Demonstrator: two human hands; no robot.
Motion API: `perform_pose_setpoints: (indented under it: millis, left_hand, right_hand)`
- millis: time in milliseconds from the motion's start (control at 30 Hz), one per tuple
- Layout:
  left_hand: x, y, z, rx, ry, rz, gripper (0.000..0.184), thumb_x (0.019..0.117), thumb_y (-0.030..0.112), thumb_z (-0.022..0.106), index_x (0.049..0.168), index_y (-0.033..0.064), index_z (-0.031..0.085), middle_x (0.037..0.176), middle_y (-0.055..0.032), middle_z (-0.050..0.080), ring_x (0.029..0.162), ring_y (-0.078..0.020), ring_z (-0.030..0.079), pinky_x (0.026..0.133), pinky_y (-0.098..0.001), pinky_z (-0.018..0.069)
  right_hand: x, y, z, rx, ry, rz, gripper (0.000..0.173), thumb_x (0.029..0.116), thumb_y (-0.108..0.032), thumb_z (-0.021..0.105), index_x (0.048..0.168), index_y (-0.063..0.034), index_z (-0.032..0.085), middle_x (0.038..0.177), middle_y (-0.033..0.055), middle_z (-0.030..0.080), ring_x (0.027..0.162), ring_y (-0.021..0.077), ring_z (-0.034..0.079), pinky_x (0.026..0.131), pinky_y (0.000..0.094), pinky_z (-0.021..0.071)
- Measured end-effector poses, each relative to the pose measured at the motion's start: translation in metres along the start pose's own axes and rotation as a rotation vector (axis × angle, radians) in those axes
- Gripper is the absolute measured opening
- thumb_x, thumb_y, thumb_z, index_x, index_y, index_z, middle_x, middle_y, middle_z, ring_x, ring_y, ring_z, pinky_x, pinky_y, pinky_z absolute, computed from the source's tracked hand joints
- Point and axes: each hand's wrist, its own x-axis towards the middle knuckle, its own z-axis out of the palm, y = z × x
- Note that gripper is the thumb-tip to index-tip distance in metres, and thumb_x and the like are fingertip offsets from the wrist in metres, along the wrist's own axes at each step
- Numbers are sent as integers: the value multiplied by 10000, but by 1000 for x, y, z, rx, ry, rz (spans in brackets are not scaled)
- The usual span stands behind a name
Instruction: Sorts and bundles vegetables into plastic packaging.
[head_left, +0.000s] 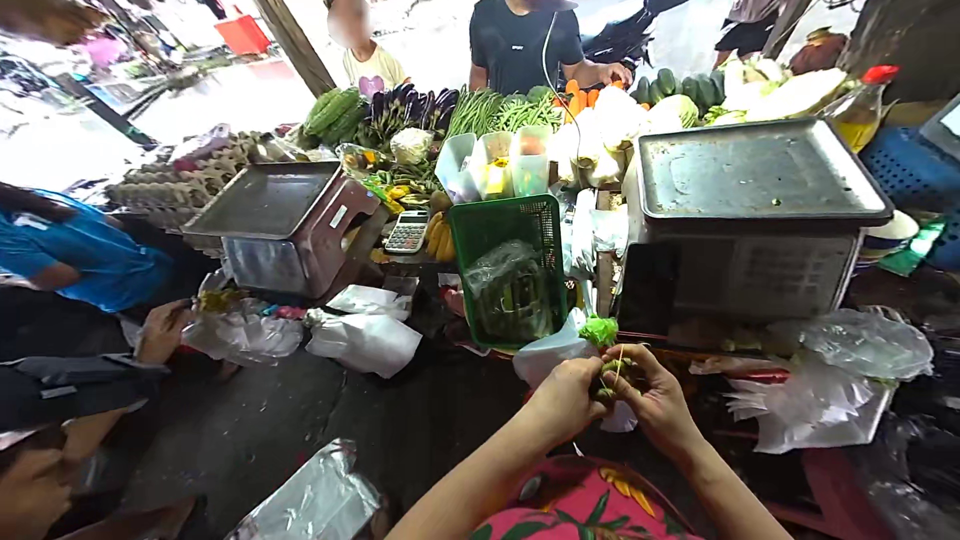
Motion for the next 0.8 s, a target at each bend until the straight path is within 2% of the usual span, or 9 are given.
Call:
perform_pose_setpoints:
  millis: [133, 200, 300, 367, 467, 533, 600, 700, 800]
  left_hand:
    - [6, 6, 8, -28, -16, 80, 316, 810, 106, 794, 1059, -41, 669, 972, -171, 699, 954, -273, 696, 901, -429, 560]
    - [7, -1, 9, -284, -52, 159, 407, 825, 164, 829, 1150, -26, 675, 1010, -124, 729, 941, -182, 707, 878, -364, 583]
    - [6, -26, 2, -612, -301, 9, 369, 1000, 239, 647, 1284, 5, 636, 1141, -88, 709, 1021, -120, 684, 937, -342, 570]
    - [3, -60, 8, -300, -409, -186, 446, 1076, 418, 491, 1237, 54, 692, 1146, -120, 710, 1074, -191, 669, 994, -428, 516]
    - [-8, -113, 49, 201, -573, -511, 527, 1051, 529, 477, 1379, 156, 653, 1423, -237, 570, 1367, -447, 482, 1110, -683, 360]
    - [-21, -141, 79, 325, -560, -625, 484, 1052, 471, 499, 1430, 191, 612, 1524, -267, 461, 1399, -534, 399, 1070, -767, 324]
    - [-35, -160, 102, 333, -530, -697, 456, 1047, 335, 530, 1471, 175, 572, 1589, -244, 387, 1389, -542, 405, 1052, -768, 343]
    - [-54, -169, 118, 235, -442, -779, 339, 1013, 193, 541, 1272, 6, 656, 1335, -258, 617, 1222, -446, 608, 983, -654, 495]
    - [-59, -154, 98, 153, -418, -803, 566, 881, 191, 774, 1342, -64, 569, 1343, -281, 594, 1279, -425, 572, 1066, -596, 466]
  right_hand:
    - [0, -4, -16, -104, -17, -8, 260, 918, -293, 747, 1096, -105, 728, 1029, 8, 715, 919, 83, 683, 797, 257, 599]
    - [2, -15, -30, -155, 14, 34, 199, 883, -259, 745, 1015, -111, 731, 949, -20, 719, 849, 52, 679, 748, 242, 591]
    - [4, -18, -64, 118, 177, 63, 154, 900, -201, 668, 1008, -92, 669, 879, -25, 688, 774, 63, 656, 692, 252, 577]
    - [0, -11, -92, 520, 255, 123, 226, 923, -305, 605, 1067, -139, 657, 829, -45, 669, 727, 54, 643, 663, 233, 560]
    - [-13, -3, -114, 1117, 295, 316, 435, 936, -470, 587, 1090, -81, 704, 731, 20, 645, 646, 148, 649, 612, 317, 572]
    - [-19, -9, -105, 1109, 443, 559, 418, 1009, -445, 465, 1020, -87, 681, 751, 62, 687, 674, 201, 709, 657, 380, 633]
    - [-20, -9, -81, 883, 480, 845, 358, 1080, -346, 364, 1030, -82, 600, 779, 65, 697, 637, 163, 699, 583, 312, 618]
    - [-25, 17, -43, 764, 125, 1103, 296, 1076, -261, 413, 1149, -44, 601, 891, 84, 717, 666, 140, 687, 560, 258, 579]
    - [-19, 59, 2, 715, -371, 1200, 340, 1077, -286, 432, 1243, -55, 618, 989, 80, 740, 686, 110, 686, 553, 221, 554]
